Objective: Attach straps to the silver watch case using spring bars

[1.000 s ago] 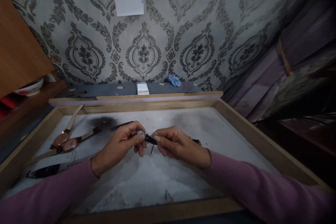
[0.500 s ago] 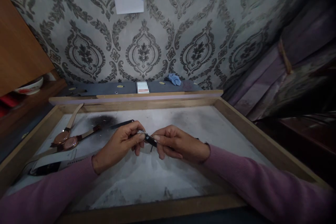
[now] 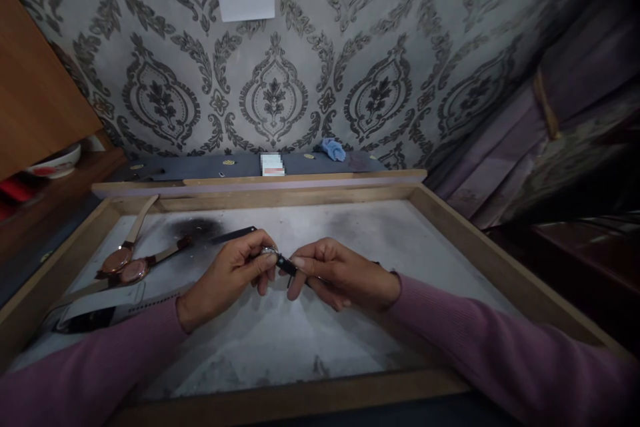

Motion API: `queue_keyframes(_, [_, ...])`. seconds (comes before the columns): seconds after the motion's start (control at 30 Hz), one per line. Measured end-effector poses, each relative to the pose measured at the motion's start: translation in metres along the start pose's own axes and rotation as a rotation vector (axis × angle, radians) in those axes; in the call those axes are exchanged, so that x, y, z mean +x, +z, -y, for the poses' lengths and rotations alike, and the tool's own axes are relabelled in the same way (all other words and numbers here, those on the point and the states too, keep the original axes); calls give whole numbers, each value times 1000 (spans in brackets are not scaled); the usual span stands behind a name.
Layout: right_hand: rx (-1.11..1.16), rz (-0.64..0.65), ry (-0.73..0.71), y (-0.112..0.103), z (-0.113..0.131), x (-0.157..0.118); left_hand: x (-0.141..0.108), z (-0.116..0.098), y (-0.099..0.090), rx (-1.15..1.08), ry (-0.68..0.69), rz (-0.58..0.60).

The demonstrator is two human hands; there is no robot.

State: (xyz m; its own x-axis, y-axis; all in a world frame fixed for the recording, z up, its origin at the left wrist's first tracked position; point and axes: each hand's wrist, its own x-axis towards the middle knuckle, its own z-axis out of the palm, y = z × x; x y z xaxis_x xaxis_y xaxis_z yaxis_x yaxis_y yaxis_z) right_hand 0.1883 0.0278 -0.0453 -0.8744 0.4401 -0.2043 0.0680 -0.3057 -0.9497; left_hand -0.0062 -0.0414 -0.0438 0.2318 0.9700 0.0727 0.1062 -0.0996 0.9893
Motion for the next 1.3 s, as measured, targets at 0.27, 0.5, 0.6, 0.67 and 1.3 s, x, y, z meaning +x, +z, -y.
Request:
queue_keyframes(0.27, [-125,-10,-31,2,4,-1,0,1,0,3,-3,8])
queue_keyframes(0.5, [-93,19,13,0,5,-2,-2,0,2,11,-17,22])
queue_keyframes(0.6, [-44,36,11,0,8,-3,-3,-3,3,27,-19,29])
queue_keyframes(0.67, [-20,51,16,0,10,-4,-3,-6,3,44,-20,33])
queue_keyframes(1.3, [-237,34,9,0,14,-7,5,-3,-2,-51,-113,112])
